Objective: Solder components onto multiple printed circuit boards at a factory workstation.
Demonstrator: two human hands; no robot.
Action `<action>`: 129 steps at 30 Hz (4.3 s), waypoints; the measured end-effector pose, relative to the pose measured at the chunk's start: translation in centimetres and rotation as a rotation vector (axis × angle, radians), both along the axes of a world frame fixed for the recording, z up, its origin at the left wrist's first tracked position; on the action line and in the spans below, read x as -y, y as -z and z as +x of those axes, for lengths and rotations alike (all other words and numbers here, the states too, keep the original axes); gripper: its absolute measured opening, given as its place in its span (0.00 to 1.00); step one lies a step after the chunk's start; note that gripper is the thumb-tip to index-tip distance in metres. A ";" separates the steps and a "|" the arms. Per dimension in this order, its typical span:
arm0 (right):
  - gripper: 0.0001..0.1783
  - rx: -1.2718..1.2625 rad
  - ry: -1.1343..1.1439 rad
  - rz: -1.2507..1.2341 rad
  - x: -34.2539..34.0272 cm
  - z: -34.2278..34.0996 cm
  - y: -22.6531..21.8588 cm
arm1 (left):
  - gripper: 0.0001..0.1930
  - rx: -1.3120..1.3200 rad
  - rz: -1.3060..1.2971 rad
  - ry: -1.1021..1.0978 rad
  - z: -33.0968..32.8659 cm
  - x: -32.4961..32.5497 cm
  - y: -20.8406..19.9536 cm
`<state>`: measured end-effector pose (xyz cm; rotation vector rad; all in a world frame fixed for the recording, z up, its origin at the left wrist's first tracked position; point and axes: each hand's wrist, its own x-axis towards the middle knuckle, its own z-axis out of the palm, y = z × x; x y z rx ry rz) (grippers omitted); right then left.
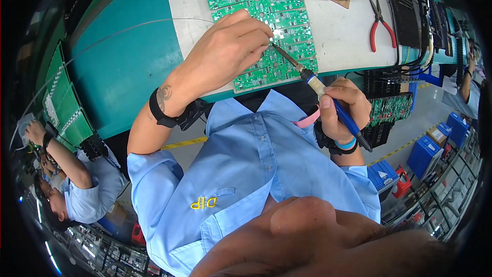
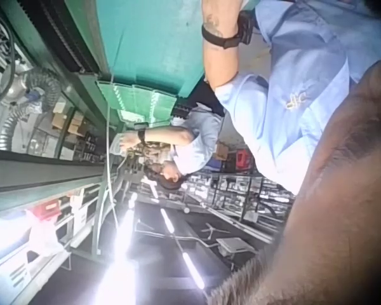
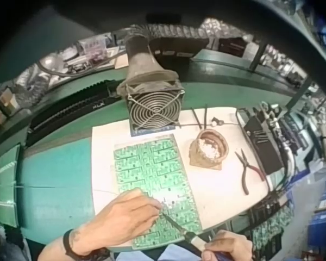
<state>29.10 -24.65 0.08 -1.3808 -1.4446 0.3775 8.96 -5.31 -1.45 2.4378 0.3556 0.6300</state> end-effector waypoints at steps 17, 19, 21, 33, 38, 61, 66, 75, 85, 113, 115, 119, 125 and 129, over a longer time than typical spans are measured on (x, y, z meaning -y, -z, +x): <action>0.09 -0.002 0.027 0.011 0.3 0.3 -0.2 | 0.06 0.008 -0.020 0.008 0.1 0.0 -0.1; 0.09 0.004 0.034 0.016 0.3 0.8 -0.3 | 0.06 0.017 -0.016 0.005 0.0 -0.1 -0.1; 0.08 -0.033 0.046 0.004 0.1 1.5 -0.3 | 0.06 0.054 -0.004 -0.024 -0.1 -0.2 -0.2; 0.10 -0.018 0.257 0.159 -3.4 3.1 0.9 | 0.08 0.071 -0.177 -0.185 -0.2 -0.5 -0.8; 0.11 -0.131 0.045 0.031 -0.8 2.1 0.1 | 0.08 0.077 -0.038 -0.084 -0.4 -1.3 -0.4; 0.09 -0.023 -0.044 -0.039 -1.2 0.4 0.3 | 0.05 0.026 -0.038 -0.056 -0.5 -1.1 -0.5; 0.09 0.013 -0.063 -0.029 -1.2 0.5 0.3 | 0.04 0.026 -0.049 -0.045 -0.5 -1.1 -0.4; 0.09 0.035 -0.085 0.010 -1.4 0.5 0.3 | 0.06 0.025 -0.030 -0.031 -0.5 -1.0 -0.2; 0.11 0.014 -0.042 0.031 -1.9 0.4 0.2 | 0.07 0.013 -0.020 -0.024 -0.5 -1.0 -0.2; 0.09 0.063 -0.001 -0.095 -0.9 1.4 -1.6 | 0.08 0.087 0.039 -0.091 -0.4 -1.3 -0.1; 0.09 0.027 0.074 -0.028 -1.4 1.9 -0.7 | 0.08 0.111 0.069 -0.107 -0.3 -1.5 0.0; 0.10 0.056 0.251 0.025 -3.8 3.2 0.3 | 0.10 0.147 0.086 -0.132 -0.3 -1.5 -0.1; 0.09 -0.102 0.226 0.187 -3.0 2.3 0.7 | 0.10 0.068 -0.111 -0.172 -0.4 -0.6 -0.5; 0.09 -0.077 -0.027 -0.026 -1.5 1.5 -0.8 | 0.09 0.110 0.044 -0.139 -0.4 -1.2 -0.3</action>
